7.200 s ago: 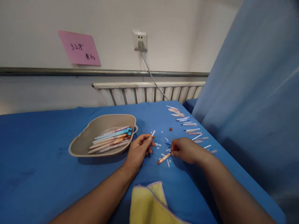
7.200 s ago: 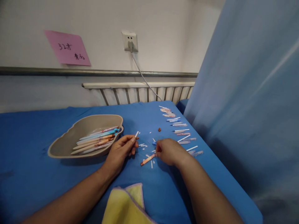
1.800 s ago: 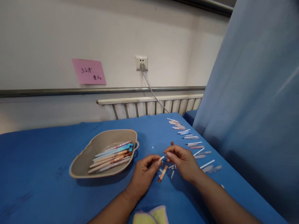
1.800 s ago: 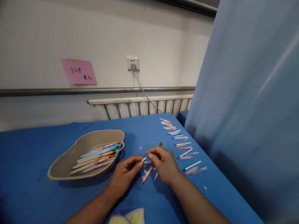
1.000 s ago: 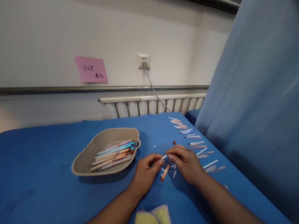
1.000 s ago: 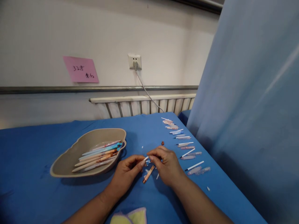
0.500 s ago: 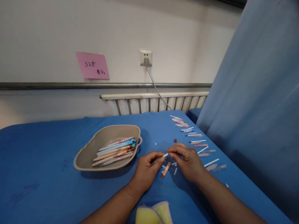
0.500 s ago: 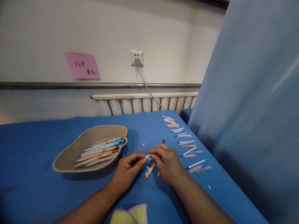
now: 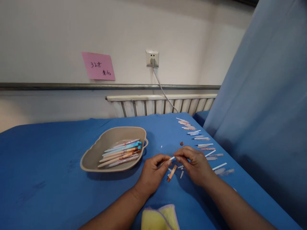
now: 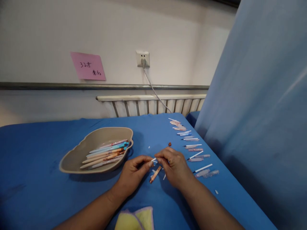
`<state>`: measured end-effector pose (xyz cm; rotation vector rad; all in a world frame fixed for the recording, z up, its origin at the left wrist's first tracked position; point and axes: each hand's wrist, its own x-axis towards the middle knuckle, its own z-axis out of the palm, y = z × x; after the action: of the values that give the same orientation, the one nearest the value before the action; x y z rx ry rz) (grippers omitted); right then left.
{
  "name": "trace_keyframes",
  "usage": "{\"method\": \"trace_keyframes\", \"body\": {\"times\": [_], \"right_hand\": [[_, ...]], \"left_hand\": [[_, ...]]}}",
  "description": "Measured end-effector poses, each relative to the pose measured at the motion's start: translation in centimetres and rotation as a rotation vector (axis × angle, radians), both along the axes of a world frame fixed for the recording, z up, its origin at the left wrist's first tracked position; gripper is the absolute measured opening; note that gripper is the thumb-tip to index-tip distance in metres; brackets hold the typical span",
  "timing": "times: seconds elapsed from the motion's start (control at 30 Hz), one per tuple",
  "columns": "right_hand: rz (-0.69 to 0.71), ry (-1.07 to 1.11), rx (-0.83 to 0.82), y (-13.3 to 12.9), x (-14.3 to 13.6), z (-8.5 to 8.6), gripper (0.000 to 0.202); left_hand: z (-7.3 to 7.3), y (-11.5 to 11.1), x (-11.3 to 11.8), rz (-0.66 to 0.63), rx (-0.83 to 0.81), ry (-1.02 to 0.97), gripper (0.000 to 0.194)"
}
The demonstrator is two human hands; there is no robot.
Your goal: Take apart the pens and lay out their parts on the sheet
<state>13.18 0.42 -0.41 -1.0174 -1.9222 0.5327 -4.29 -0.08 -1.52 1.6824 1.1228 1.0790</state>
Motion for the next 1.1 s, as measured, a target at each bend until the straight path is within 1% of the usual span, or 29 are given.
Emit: {"method": "trace_keyframes", "body": {"times": [0.23,0.4,0.53,0.63,0.77,0.93,1.1], "right_hand": [[0.008,0.012,-0.015,0.1,0.0,0.1,0.018],[0.023,0.038,-0.065,0.0,0.0,0.0,0.019],[-0.023,0.065,-0.102,0.1,-0.1,-0.2,0.014],[-0.056,0.167,-0.211,0.3,-0.2,-0.4,0.011],[-0.007,0.372,-0.39,0.4,-0.6,-0.7,0.013],[0.067,0.46,-0.471,0.4,-1.0,-1.0,0.017],[0.083,0.598,-0.586,0.6,-0.9,-0.8,0.027]], "left_hand": [[0.1,-0.1,-0.1,-0.008,0.005,0.028,0.02],[0.0,-0.1,0.1,0.006,-0.016,-0.02,0.02],[-0.1,0.0,0.1,0.018,-0.016,-0.027,0.018],[-0.2,-0.1,0.1,0.019,-0.03,-0.037,0.018],[-0.1,-0.1,0.2,0.017,-0.063,-0.074,0.018],[0.2,0.1,0.3,0.035,-0.105,-0.105,0.019],[0.2,0.2,0.4,0.043,-0.151,-0.153,0.021]]}}
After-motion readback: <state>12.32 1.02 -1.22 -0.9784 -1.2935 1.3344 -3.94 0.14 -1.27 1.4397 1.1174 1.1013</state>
